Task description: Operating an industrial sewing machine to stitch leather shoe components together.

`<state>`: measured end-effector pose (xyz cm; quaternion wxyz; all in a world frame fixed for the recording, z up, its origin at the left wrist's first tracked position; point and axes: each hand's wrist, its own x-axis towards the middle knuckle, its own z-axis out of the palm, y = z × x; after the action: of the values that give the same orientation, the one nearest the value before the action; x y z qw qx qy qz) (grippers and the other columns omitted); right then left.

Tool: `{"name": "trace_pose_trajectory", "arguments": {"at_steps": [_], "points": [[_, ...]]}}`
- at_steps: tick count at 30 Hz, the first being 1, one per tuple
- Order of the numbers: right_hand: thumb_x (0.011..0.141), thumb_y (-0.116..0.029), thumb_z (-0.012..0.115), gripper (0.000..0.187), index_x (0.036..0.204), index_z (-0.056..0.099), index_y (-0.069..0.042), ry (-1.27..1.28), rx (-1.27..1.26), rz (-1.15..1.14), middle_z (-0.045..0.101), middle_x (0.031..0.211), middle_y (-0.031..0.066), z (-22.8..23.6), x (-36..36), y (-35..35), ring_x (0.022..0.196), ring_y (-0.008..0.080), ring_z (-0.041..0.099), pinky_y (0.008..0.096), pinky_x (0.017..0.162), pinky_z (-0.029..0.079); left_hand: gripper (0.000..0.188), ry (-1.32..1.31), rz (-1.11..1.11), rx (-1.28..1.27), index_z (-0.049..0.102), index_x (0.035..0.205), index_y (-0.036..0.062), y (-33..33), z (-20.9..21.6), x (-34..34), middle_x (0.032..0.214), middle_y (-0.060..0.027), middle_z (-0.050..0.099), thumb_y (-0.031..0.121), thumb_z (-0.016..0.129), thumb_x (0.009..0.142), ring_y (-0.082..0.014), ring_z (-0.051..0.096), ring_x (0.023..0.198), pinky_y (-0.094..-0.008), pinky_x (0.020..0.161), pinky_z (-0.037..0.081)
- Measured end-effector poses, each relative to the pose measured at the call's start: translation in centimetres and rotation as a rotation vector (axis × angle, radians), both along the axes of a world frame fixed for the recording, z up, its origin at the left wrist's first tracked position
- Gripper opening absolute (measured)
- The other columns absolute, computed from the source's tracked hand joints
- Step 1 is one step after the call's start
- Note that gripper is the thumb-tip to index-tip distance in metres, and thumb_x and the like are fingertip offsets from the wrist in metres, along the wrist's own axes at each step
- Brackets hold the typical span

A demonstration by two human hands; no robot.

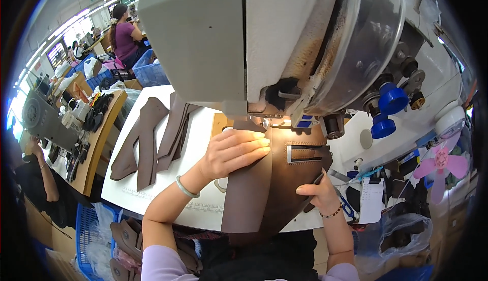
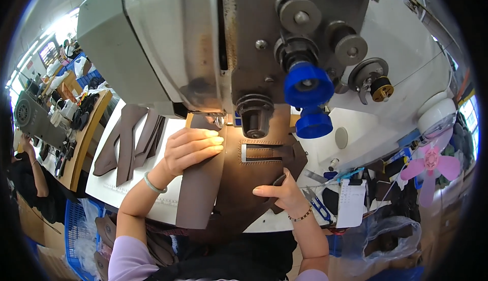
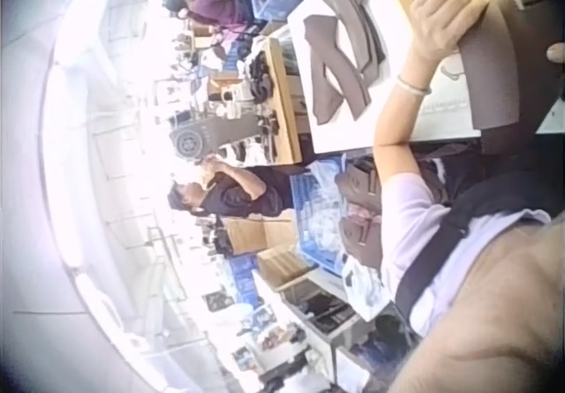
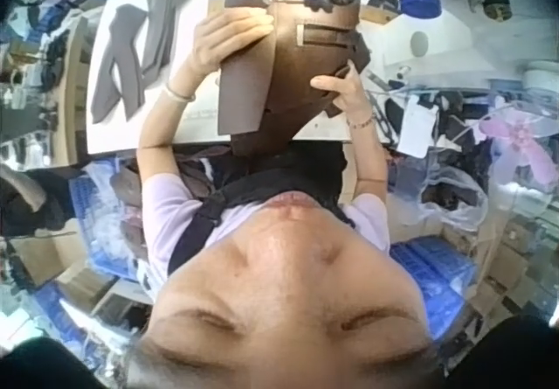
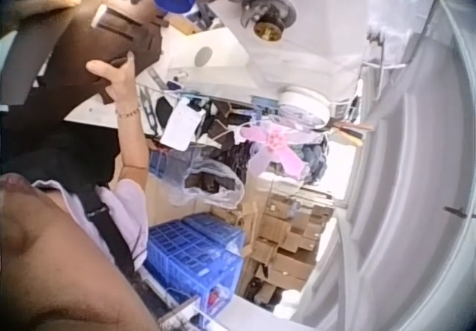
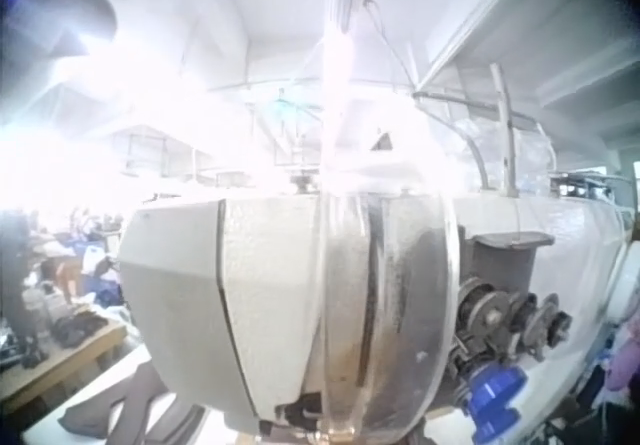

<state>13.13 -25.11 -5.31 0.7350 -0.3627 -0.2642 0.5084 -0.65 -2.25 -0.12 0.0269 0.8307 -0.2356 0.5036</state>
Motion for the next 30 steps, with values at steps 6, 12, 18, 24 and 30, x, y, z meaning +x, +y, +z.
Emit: {"name": "trace_pose_trajectory", "arguments": {"at_steps": [6, 12, 18, 24, 30], "points": [[0.069, 0.01, 0.072, 0.055, 0.12, 0.055, 0.003, 0.023, 0.01, 0.06, 0.064, 0.11, 0.012, 0.3, 0.8, 0.1, 0.099, 0.0194, 0.064, 0.0322, 0.088, 0.052, 0.024, 0.084, 0.008, -0.001, 0.069, 0.095, 0.0052, -0.2, 0.8, -0.5, 0.098, -0.0076, 0.069, 0.015, 0.063, 0.074, -0.0237, 0.067, 0.096, -0.0326, 0.078, 0.055], [0.071, 0.01, 0.071, 0.058, 0.125, 0.052, 0.002, 0.009, 0.065, 0.118, 0.061, 0.118, 0.0128, -0.1, 1.1, 0.2, 0.106, 0.0193, 0.061, 0.0333, 0.091, 0.05, 0.033, 0.155, 0.036, 0.114, 0.069, 0.099, 0.0019, -0.8, 1.4, -1.8, 0.102, -0.0091, 0.067, 0.015, 0.06, 0.07, -0.0253, 0.066, 0.098, -0.0371, 0.087, 0.056], [0.071, 0.01, 0.071, 0.059, 0.126, 0.052, 0.002, -0.001, 0.09, 0.124, 0.061, 0.118, 0.0131, -1.2, 1.5, 0.2, 0.106, 0.0202, 0.061, 0.0339, 0.091, 0.05, 0.032, 0.209, 0.109, 0.164, 0.07, 0.097, 0.0011, -1.3, 2.1, -2.3, 0.098, -0.0087, 0.069, 0.015, 0.061, 0.07, -0.0243, 0.067, 0.095, -0.035, 0.082, 0.057], [0.069, 0.01, 0.071, 0.06, 0.126, 0.051, 0.002, 0.012, 0.06, 0.124, 0.061, 0.118, 0.0123, -0.1, 0.8, 0.3, 0.105, 0.0199, 0.061, 0.0332, 0.09, 0.05, 0.033, 0.232, 0.128, 0.167, 0.068, 0.102, 0.001, -1.5, 2.3, -2.9, 0.103, -0.0079, 0.066, 0.011, 0.06, 0.071, -0.0216, 0.066, 0.097, -0.031, 0.083, 0.056], [0.069, 0.008, 0.072, 0.06, 0.125, 0.051, 0.002, -0.002, 0.033, 0.106, 0.061, 0.116, 0.0107, -0.8, 0.6, 0.1, 0.104, 0.0189, 0.06, 0.0324, 0.09, 0.05, 0.033, 0.219, 0.12, 0.148, 0.068, 0.101, 0.0019, -1.4, 2.2, -2.7, 0.1, -0.007, 0.067, 0.011, 0.06, 0.071, -0.0199, 0.066, 0.095, -0.0301, 0.086, 0.056]]}}
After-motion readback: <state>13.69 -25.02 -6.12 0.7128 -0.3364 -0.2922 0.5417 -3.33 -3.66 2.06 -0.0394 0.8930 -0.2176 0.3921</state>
